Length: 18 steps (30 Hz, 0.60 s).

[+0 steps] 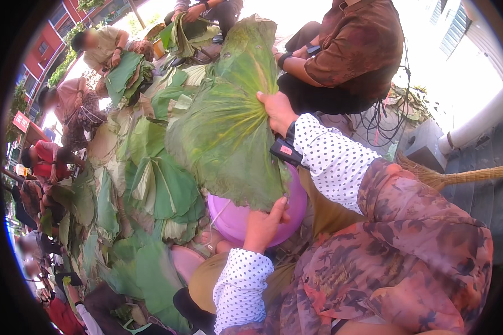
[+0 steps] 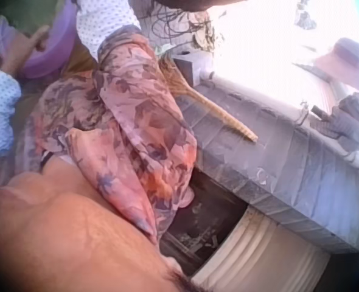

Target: The person gathers and bundles large green leaves with white string while sitting on the ground with a group of other people.

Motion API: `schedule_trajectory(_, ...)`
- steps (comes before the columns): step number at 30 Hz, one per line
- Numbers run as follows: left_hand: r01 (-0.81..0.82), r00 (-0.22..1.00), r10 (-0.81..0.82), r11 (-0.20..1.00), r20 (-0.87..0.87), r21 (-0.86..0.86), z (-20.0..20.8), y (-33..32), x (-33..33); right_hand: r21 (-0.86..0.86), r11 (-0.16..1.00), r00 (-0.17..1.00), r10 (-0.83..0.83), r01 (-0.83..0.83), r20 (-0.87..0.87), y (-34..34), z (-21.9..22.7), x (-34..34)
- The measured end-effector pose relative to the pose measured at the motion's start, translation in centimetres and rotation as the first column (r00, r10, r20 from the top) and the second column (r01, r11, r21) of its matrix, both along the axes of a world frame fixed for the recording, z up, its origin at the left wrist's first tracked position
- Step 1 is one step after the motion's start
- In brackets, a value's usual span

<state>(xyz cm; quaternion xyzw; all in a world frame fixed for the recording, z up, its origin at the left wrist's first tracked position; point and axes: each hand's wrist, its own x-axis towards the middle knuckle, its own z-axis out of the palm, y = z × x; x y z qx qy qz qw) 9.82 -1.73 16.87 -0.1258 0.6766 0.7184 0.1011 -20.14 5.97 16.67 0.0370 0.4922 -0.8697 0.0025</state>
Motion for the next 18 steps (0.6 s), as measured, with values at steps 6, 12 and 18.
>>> schedule_trajectory(6,-0.061,0.998,0.061,0.998,-0.008,0.003,-1.8,-1.7,-0.1,-0.058,0.988,0.989,0.143,-0.141,0.025,0.0,2.2,2.2)
schedule_trajectory(12,-0.016,0.999,0.016,1.000,0.043,-0.004,-2.1,-2.8,-0.3,-0.042,0.990,0.991,0.132,-0.131,0.008,0.6,2.3,1.5)
schedule_trajectory(18,-0.371,0.918,0.393,0.900,-0.055,0.228,-2.0,-5.5,-0.7,-0.123,0.981,0.988,0.153,-0.150,0.021,-0.4,2.4,1.0)
